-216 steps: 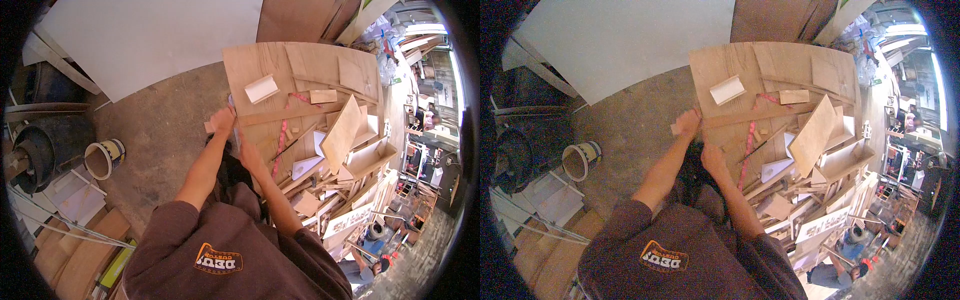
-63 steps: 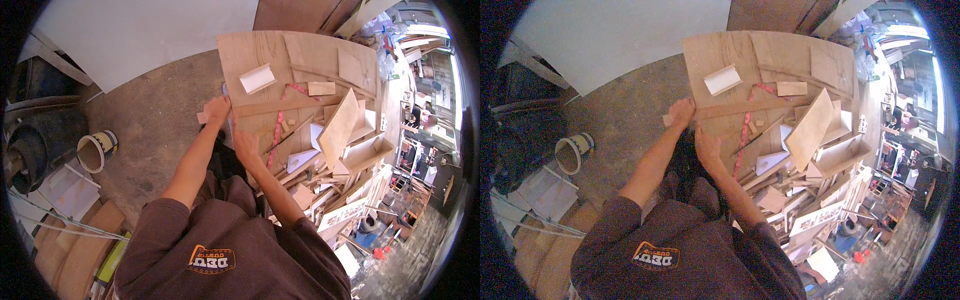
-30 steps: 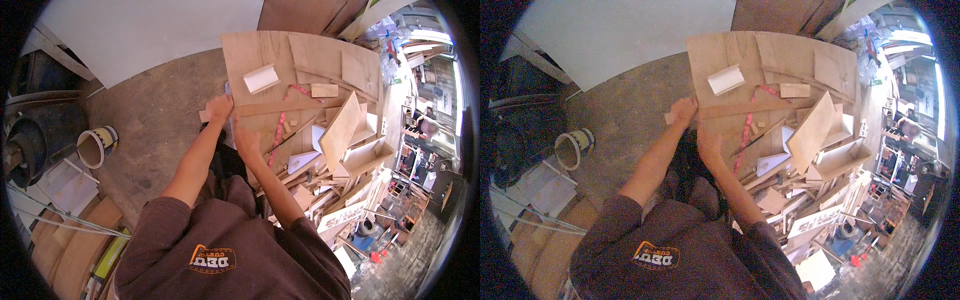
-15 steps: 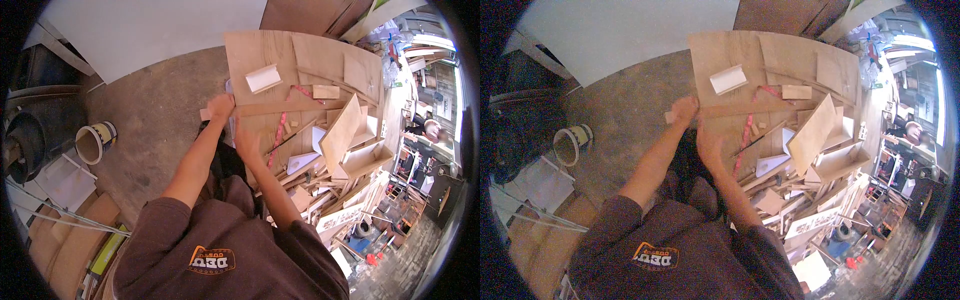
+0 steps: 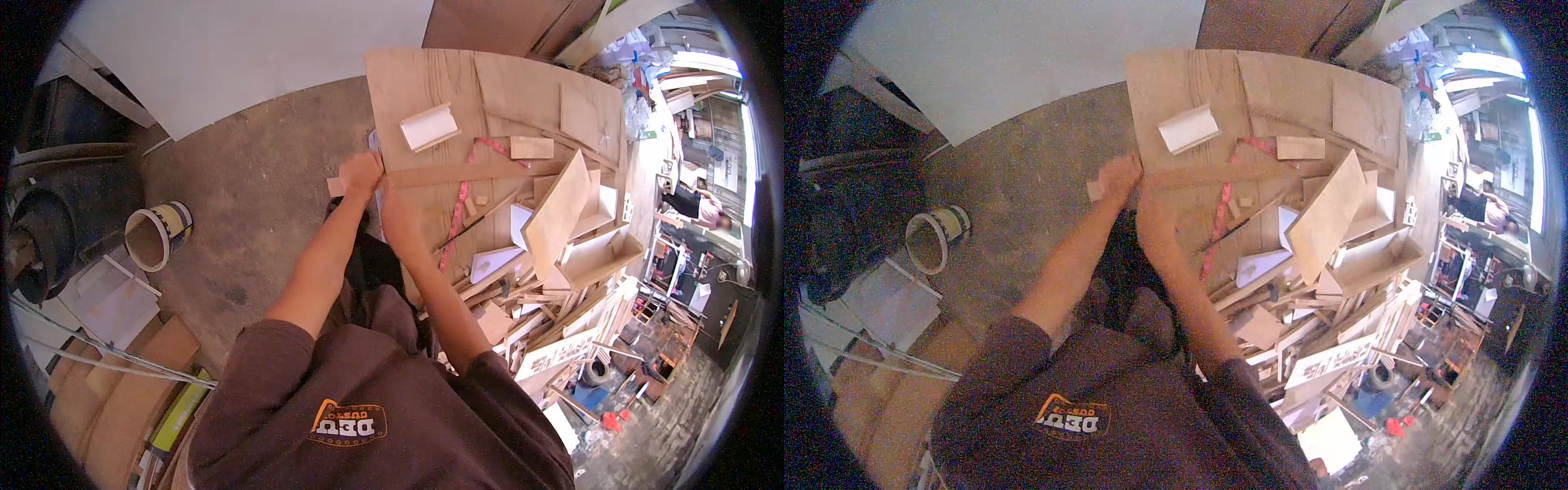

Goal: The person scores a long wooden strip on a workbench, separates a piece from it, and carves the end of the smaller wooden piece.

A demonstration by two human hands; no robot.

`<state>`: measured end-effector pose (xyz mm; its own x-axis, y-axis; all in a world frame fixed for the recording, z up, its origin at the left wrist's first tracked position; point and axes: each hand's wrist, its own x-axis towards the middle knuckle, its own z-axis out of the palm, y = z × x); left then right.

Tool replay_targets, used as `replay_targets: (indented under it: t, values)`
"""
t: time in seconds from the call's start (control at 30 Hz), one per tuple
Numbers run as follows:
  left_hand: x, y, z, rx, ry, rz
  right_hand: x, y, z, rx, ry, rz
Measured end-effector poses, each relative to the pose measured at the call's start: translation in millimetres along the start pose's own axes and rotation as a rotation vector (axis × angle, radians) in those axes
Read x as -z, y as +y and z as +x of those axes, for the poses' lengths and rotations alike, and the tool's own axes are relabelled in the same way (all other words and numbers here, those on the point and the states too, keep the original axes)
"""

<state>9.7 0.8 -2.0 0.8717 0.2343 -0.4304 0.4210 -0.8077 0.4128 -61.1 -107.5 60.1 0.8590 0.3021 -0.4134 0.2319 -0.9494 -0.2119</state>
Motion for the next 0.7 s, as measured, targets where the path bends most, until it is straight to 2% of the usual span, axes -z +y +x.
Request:
replay_targets:
  t: [0.07, 0.1, 0.17, 0.2, 0.27, 0.5, 0.6, 0.67, 0.7]
  values:
    - [1, 1, -2, -0.02, 0.052, 0.022, 4, -5, -16, 0.166, 0.481, -0.059]
    - [-1, 0, -2, -0.017, 0.054, 0.019, 11, -7, -18, 0.17, 0.481, -0.061]
    - [-5, 0, 2, -0.018, 0.025, 0.0, 27, -11, -20, 0.009, 0.078, 0.01]
    - [-5, 1, 2, -0.03, 0.026, 0.005, 25, -9, -11, 0.0, 0.086, 0.014]
    - [0, -1, 0, -0.025, 0.019, -0.002, 15, -5, 16, -0.049, -0.09, 0.015]
    - [-4, -2, -1, -0.009, -0.035, 0.008, 22, -11, -30, 0.036, 0.165, -0.13]
    - [1, -1, -2, -0.032, -0.015, -0.02, 6, -3, -5, 0.084, 0.223, -0.057]
    - [1, -3, 1, -0.036, -0.03, -0.001, -4, 3, 34, -0.052, -0.09, -0.002]
    - [4, -2, 2, -0.038, -0.026, 0.0, -12, 8, 34, -0.051, -0.085, -0.001]
